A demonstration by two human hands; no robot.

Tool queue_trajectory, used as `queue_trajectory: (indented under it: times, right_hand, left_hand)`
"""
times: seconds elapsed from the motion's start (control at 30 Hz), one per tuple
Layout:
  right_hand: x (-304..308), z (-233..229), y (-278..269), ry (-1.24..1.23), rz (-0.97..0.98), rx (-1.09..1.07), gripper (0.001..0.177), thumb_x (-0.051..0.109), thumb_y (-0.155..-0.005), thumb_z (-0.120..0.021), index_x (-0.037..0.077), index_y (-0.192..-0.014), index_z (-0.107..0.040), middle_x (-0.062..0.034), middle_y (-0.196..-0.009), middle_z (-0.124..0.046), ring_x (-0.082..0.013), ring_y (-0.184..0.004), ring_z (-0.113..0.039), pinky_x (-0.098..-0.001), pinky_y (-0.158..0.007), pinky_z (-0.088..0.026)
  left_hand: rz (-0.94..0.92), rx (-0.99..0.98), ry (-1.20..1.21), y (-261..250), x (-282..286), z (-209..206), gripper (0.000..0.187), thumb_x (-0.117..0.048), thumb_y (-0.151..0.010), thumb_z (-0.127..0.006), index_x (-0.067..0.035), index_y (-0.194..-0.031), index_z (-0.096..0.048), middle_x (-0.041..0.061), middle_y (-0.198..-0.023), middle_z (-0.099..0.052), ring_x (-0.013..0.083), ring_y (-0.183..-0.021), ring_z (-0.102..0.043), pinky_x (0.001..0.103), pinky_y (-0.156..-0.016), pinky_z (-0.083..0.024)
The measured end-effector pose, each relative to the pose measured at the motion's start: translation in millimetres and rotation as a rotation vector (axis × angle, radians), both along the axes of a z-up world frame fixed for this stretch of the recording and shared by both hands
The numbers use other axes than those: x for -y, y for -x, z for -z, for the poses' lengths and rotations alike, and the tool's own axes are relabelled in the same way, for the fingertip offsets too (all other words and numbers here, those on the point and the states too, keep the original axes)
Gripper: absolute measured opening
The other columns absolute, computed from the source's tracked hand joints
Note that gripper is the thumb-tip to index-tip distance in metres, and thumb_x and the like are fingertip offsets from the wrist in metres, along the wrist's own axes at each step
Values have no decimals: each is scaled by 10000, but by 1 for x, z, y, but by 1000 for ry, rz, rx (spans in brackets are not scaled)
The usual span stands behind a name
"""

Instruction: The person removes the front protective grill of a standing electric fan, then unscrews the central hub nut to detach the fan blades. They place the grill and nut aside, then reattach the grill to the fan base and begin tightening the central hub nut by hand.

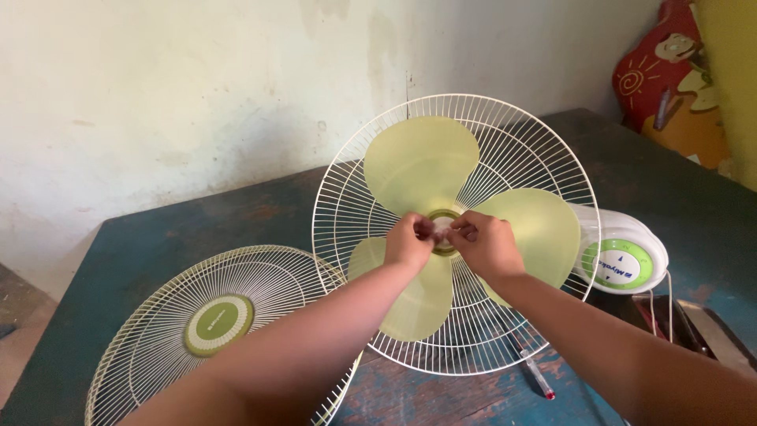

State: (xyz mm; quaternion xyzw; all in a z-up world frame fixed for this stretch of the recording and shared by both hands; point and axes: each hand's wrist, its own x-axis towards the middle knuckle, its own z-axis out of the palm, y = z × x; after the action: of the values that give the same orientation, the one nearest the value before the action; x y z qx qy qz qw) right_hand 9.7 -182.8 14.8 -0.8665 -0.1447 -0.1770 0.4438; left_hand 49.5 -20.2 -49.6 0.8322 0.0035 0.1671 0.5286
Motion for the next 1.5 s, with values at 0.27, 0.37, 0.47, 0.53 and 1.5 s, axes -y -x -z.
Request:
queue_trajectory:
  times: [0.27,0.37,0.47,0.53,1.5]
  right_hand:
    - [0,-9,3,154,-110,172,314,80,-797,-759,74,-1110,-791,-145,-1014,-744,-272,-803,-741,-399,-760,-595]
    - [-1,-2,-1,109,-98,109,281,109,-811,-784,47,-1085,-770,-143,-1019,-750,-266,-798,-763,-382,-747,-614]
    - [-1,4,-6,37,-79,24,291,110,-814,-782,29,-1091,-742,-135,-999,-765,-250,-809,-784,-360,-736,-632]
    - [0,5,-8,15,-78,-5,300,108,-815,-779,23,-1098,-730,-133,-991,-770,-245,-821,-790,-353,-739,-637]
    - [-2,-2,2,109,-107,130,264,108,-856,-738,40,-1110,-765,-167,-1015,-728,-278,-800,-753,-361,-746,-629]
  left_hand:
    - [7,119,79,-5,3,19,202,-68,-806,-772,-62,-1006,-754,76,-949,-789,195,-890,-774,330,-799,-603]
    - [45,162,189,-10,5,21,292,-23,-744,-751,-63,-1031,-711,59,-961,-782,174,-900,-773,316,-794,-621]
    - [-13,70,160,-7,7,21,301,-54,-742,-803,-53,-1017,-682,52,-945,-768,171,-873,-764,313,-788,-614]
    - [-46,-11,132,-2,8,20,299,-90,-756,-841,-54,-1004,-678,53,-930,-763,171,-858,-757,313,-788,-602]
    - [18,30,124,-6,8,11,188,-1,-821,-706,-53,-1002,-710,65,-953,-773,190,-889,-755,325,-800,-594]
